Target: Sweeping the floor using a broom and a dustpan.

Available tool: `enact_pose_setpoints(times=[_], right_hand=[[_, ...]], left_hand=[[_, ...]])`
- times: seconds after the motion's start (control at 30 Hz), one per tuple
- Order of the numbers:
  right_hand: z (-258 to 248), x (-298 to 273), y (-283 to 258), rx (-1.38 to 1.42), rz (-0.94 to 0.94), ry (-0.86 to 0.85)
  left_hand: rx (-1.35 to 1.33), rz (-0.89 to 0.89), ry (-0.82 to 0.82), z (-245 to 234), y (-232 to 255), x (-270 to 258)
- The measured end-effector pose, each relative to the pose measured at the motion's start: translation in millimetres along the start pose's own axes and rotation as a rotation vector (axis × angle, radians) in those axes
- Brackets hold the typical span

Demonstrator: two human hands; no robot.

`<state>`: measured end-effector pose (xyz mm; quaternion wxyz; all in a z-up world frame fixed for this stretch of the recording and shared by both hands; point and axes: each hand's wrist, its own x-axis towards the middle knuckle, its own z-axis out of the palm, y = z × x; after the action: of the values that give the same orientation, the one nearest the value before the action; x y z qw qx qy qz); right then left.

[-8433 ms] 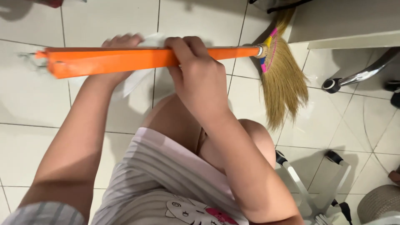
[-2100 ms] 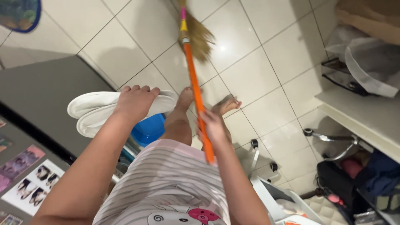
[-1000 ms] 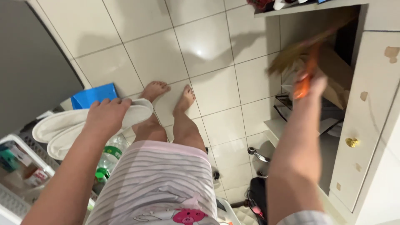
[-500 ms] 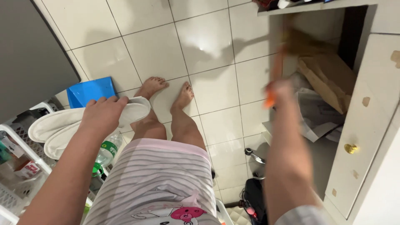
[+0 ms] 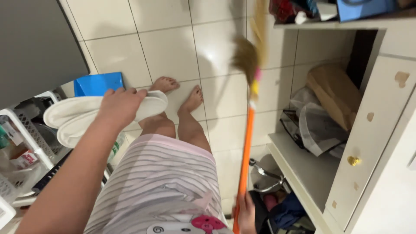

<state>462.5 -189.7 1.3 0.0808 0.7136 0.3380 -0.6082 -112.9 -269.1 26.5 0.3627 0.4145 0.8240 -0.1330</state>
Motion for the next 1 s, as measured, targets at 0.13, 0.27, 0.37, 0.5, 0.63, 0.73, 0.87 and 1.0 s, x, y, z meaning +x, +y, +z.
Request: enact_pose_setpoints(times=[0.13,0.27,0.37,0.5,0.63,0.73,0.87,1.0], right_hand=[[-89,70,207,-0.256,-0.277,0.461],[-73,141,110,-0.184,0.188,0.305],[-31,200,4,-0.198,0.441,0.095],[45,243,-109,0.044,0.242,0.014],[166,224,-220,0.147,0.1,-0.247],[271,187,-283,0.079,0.064,-0.348],[359,153,-324,-0.053,-0.002,-0.47],[358,93,-348,-0.19,-0.088,-0.547]], left_hand=[[-0.042,-0.053,-0.056,-1,-2,-5],[-0.087,-0.096,0.028,4,-13,-27],[-0.151,-0.133,0.051,10,-23,-39],[-0.206,-0.171,0.124,18,-30,-47],[-0.276,-0.185,0.217,6,-31,-47],[-0.28,-0.188,0.332,5,-37,-36],[-0.307,-0.206,0.362,-9,-49,-39],[-0.339,-0.247,0.315,-3,-65,-50]])
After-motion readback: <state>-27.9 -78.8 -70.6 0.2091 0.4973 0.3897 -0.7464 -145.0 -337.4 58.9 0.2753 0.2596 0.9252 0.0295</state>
